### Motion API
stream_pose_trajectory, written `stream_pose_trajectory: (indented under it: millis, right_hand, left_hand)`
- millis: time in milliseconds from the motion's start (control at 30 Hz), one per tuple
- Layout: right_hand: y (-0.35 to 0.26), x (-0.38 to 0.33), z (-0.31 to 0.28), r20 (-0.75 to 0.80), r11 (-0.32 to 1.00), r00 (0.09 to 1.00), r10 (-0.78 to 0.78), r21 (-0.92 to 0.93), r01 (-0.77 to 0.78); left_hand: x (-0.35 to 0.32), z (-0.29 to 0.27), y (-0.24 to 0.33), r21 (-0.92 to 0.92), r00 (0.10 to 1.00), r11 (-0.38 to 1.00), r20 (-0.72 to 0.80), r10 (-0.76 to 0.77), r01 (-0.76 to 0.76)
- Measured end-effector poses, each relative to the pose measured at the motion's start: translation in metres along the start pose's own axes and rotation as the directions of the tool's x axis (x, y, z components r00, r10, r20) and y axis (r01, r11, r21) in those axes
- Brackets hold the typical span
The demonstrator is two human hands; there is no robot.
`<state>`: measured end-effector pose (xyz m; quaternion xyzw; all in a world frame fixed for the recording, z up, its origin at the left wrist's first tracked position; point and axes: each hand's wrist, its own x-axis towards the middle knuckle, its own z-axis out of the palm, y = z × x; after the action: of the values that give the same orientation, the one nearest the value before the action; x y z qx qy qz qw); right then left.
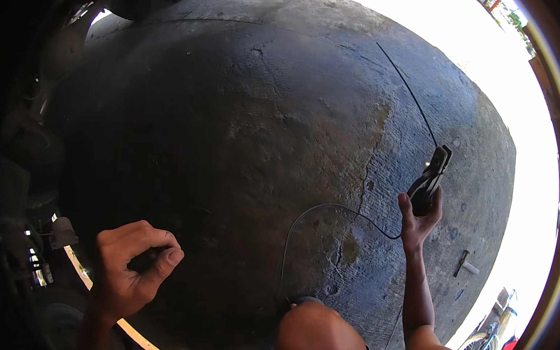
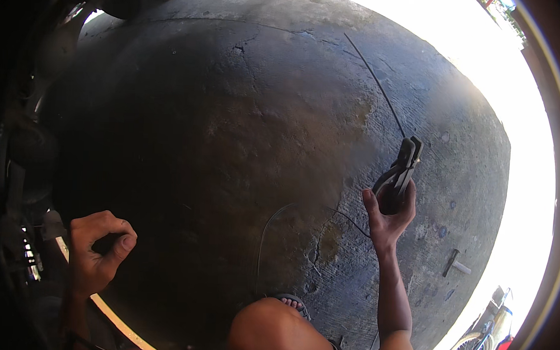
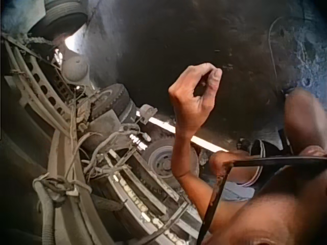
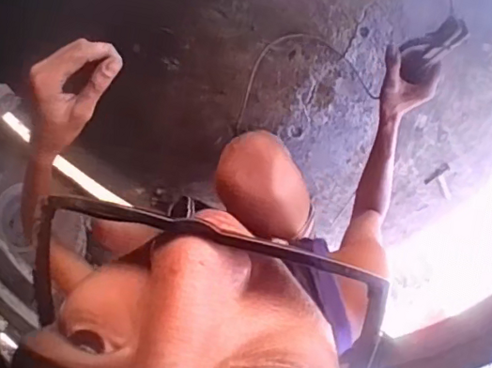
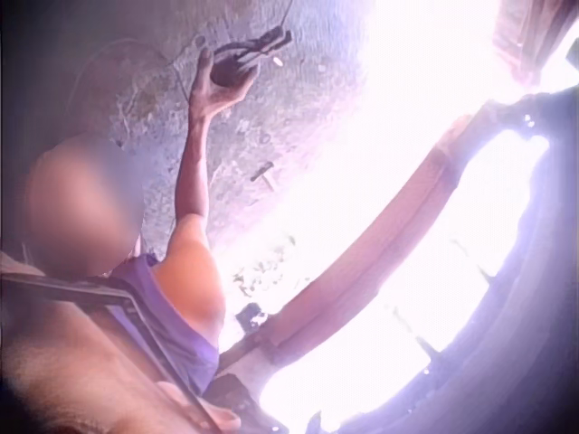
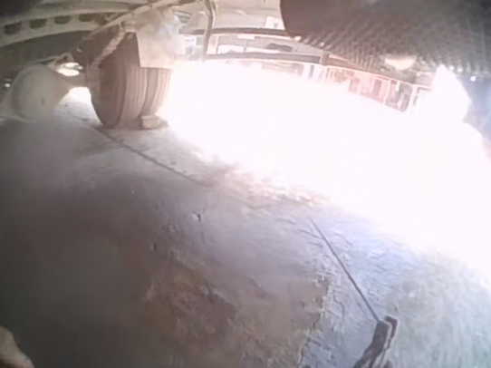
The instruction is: The person sits under a vehicle and uses a handheld welding tool to join metal frame components. They repeatedly position the welder, create sparks, and adjust the tool to weld different sections of the undercarriage.
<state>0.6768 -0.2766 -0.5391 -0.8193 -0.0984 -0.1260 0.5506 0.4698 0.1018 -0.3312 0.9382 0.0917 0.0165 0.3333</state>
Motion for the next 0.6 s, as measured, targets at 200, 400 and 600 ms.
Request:
stream_pose_trajectory:
  millis: [200,400,600]
  right_hand:
    - [-0.023,0.041,-0.015,-0.028,0.990,1.000,-0.008,0.142,0.011]
    - [-0.048,0.073,-0.025,-0.062,0.977,0.995,-0.081,0.192,0.091]
    - [-0.072,0.165,-0.037,0.150,0.980,0.973,-0.173,0.124,0.155]
  left_hand:
    - [-0.002,-0.041,0.035,0.111,0.990,0.994,-0.133,0.041,-0.027]
    - [0.018,-0.034,0.090,-0.133,0.968,0.976,0.159,0.193,-0.173]
    - [0.117,0.011,0.046,-0.418,0.750,0.758,0.229,0.621,-0.501]
